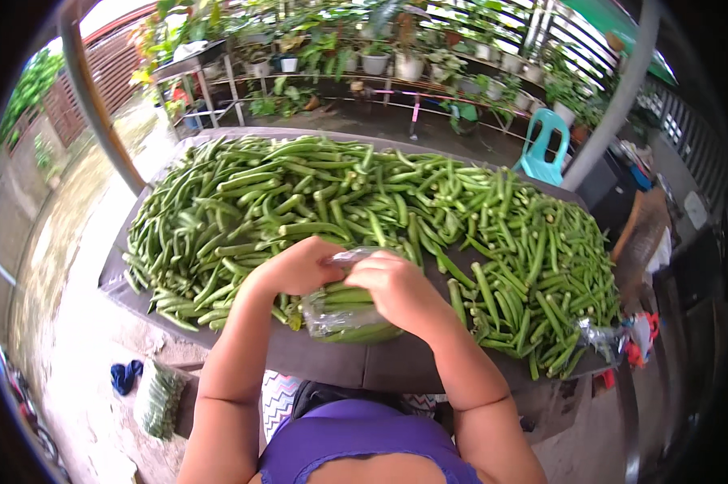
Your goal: The person picks up okra pods from a pile on a table and places them into a plastic bag by hand.
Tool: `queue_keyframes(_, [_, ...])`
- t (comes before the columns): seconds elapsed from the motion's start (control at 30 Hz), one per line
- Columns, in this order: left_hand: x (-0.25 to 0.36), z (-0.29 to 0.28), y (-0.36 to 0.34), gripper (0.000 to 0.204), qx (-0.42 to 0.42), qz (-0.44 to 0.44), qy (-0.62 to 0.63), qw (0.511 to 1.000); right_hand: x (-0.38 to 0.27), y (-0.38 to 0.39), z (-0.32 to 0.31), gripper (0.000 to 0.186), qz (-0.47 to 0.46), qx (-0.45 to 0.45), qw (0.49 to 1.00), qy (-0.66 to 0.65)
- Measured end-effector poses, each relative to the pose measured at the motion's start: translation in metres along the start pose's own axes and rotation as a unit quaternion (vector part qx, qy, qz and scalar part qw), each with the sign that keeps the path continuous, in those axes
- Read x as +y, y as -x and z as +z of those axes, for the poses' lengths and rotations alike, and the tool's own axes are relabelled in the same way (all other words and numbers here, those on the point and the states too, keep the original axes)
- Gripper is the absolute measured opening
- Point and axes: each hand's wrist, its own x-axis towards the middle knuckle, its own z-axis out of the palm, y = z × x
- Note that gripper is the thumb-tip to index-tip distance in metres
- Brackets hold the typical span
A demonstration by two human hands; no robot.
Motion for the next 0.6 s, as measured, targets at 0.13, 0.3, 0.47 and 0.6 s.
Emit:
queue_keyframes(0.13, [-0.009,0.005,-0.001,0.017,0.025,0.001,0.016,1.000,0.009,-0.007,0.014,0.017,-0.020,0.064,0.995,-0.071])
queue_keyframes(0.3, [0.008,0.009,0.000,0.023,0.014,-0.052,0.090,0.994,0.008,0.007,0.010,0.018,0.021,0.041,0.999,0.002])
queue_keyframes(0.47, [-0.008,0.020,0.007,0.031,0.032,-0.060,0.183,0.981,0.036,0.046,-0.043,0.014,0.125,0.257,0.958,-0.026])
queue_keyframes(0.6, [-0.004,0.020,0.013,0.057,0.055,-0.020,0.193,0.979,0.152,0.147,-0.071,0.012,0.410,0.191,0.860,0.237])
